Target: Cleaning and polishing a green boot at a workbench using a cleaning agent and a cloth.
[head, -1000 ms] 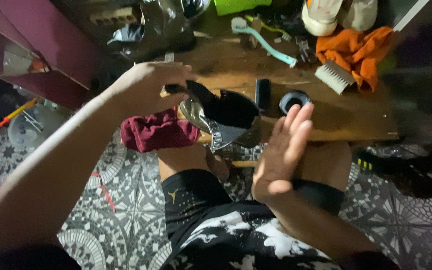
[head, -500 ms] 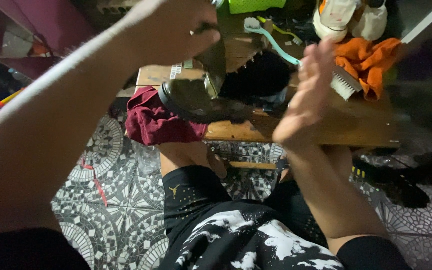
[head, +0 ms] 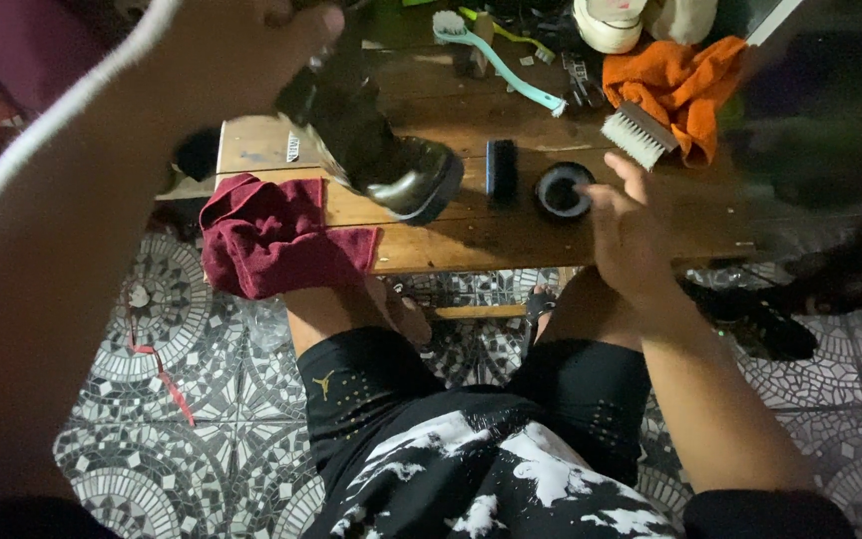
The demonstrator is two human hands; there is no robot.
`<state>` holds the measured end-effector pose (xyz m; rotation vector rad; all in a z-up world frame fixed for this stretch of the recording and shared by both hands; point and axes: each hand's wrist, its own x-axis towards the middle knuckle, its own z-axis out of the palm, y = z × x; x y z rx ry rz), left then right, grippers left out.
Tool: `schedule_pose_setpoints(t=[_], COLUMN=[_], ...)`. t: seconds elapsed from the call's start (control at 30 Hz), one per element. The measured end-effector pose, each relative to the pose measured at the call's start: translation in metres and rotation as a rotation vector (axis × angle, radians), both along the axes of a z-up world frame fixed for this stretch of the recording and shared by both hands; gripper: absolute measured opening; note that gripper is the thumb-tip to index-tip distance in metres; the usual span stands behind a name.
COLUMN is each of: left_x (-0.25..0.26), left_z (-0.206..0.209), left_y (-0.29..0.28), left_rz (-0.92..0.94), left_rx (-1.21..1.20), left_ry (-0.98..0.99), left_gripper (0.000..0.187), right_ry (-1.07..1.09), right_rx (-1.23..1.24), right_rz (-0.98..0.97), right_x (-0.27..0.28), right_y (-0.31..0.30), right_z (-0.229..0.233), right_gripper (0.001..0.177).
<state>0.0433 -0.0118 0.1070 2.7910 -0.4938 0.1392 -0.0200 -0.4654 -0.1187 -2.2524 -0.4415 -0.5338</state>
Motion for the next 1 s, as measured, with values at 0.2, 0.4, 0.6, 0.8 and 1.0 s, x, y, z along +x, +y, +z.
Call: schedule_pose_setpoints(t=[0.2, 0.4, 0.6, 0.8, 1.0], left_x=[-0.019, -0.033, -0.022, 0.004, 0.025], left_z=[-0.057, -0.109, -0.119, -0.096, -0.07], left_y=[-0.002, 0.001, -0.016, -0.041, -0.048], left_rz=[0.066, -0.077, -0.209, -0.481, -0.436], left_rx=[-0.247, -0.268, -0.303, -0.304, 0.127], left_ry=[0.018, -0.004, -0.027, -0.06, 0.08], left_gripper=[0.047, 0.028, 0.026, 0.04, 0.07], right_ry=[0.11, 0.077, 0.167, 0.033, -0.013], right_rx=[-0.289, -0.31, -0.338, -0.314, -0.27], right_rz=[-0.017, -0.035, 0.074, 0.023, 0.069], right_x=[0.007, 0.008, 0.003, 0.007, 0.005], right_y=[0.009, 0.011, 0.011, -0.001, 0.007], right_z=[-0.033, -0.058, -0.039, -0.066, -0.054], right_gripper=[0.062, 0.068, 0.098, 0.081, 0.082])
